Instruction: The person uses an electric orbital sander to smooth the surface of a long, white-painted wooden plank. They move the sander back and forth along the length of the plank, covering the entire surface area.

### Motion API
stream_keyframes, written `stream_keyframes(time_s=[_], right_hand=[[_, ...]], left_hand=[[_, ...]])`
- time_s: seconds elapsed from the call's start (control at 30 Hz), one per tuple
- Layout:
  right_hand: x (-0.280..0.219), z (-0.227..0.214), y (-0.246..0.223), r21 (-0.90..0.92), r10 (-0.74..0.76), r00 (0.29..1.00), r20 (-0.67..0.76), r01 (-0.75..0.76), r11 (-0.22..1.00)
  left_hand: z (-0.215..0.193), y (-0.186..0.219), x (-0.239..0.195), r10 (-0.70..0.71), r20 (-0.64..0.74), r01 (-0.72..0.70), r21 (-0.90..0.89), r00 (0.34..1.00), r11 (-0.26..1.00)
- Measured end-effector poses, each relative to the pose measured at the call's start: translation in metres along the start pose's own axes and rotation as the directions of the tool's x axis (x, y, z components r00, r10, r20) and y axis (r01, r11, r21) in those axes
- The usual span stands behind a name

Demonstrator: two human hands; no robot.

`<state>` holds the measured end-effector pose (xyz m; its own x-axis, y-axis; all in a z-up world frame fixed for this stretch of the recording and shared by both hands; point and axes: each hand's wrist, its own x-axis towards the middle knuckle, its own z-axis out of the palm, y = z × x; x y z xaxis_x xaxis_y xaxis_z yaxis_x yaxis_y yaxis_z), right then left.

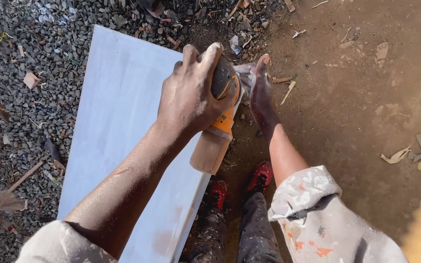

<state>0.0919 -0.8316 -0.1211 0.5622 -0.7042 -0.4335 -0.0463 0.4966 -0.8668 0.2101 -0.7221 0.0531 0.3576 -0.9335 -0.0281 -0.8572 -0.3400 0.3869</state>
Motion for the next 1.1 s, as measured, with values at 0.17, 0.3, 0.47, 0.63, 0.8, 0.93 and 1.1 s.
stream_keyframes(time_s=[0.17, 0.3, 0.47, 0.63, 0.8, 0.93, 1.1], right_hand=[[0.047, -0.011, 0.053, 0.214, -0.129, 0.992, 0.017, 0.122, 0.969], [0.009, 0.003, 0.002, 0.117, -0.083, 0.996, 0.016, 0.081, 0.99], [0.011, -0.018, 0.026, -0.008, -0.376, 0.896, 0.236, 0.389, 0.921], [-0.005, 0.001, 0.007, -0.147, -0.059, 0.998, 0.017, 0.061, 0.987], [-0.008, -0.002, 0.001, -0.231, -0.057, 0.998, -0.02, 0.051, 0.972], [-0.029, 0.012, -0.023, -0.042, -0.083, 0.997, -0.005, 0.082, 0.996], [-0.026, 0.011, 0.013, 0.047, -0.238, 0.971, 0.03, 0.237, 0.97]], left_hand=[[-0.013, 0.001, -0.05, -0.062, 0.175, 0.064, -0.008, 0.983, 0.998], [-0.005, 0.0, -0.032, -0.087, 0.126, 0.087, 0.007, 0.988, 0.996], [-0.002, 0.013, -0.017, 0.04, 0.045, -0.036, -0.086, 0.998, 0.996], [-0.014, 0.007, -0.098, -0.07, 0.202, 0.085, -0.067, 0.977, 0.994], [-0.005, -0.01, -0.082, -0.102, 0.227, 0.107, -0.01, 0.969, 0.994], [0.018, -0.021, -0.024, 0.119, -0.006, -0.119, -0.007, 0.993, 0.993], [0.002, -0.049, -0.021, 0.256, -0.116, -0.255, 0.022, 0.96, 0.967]])
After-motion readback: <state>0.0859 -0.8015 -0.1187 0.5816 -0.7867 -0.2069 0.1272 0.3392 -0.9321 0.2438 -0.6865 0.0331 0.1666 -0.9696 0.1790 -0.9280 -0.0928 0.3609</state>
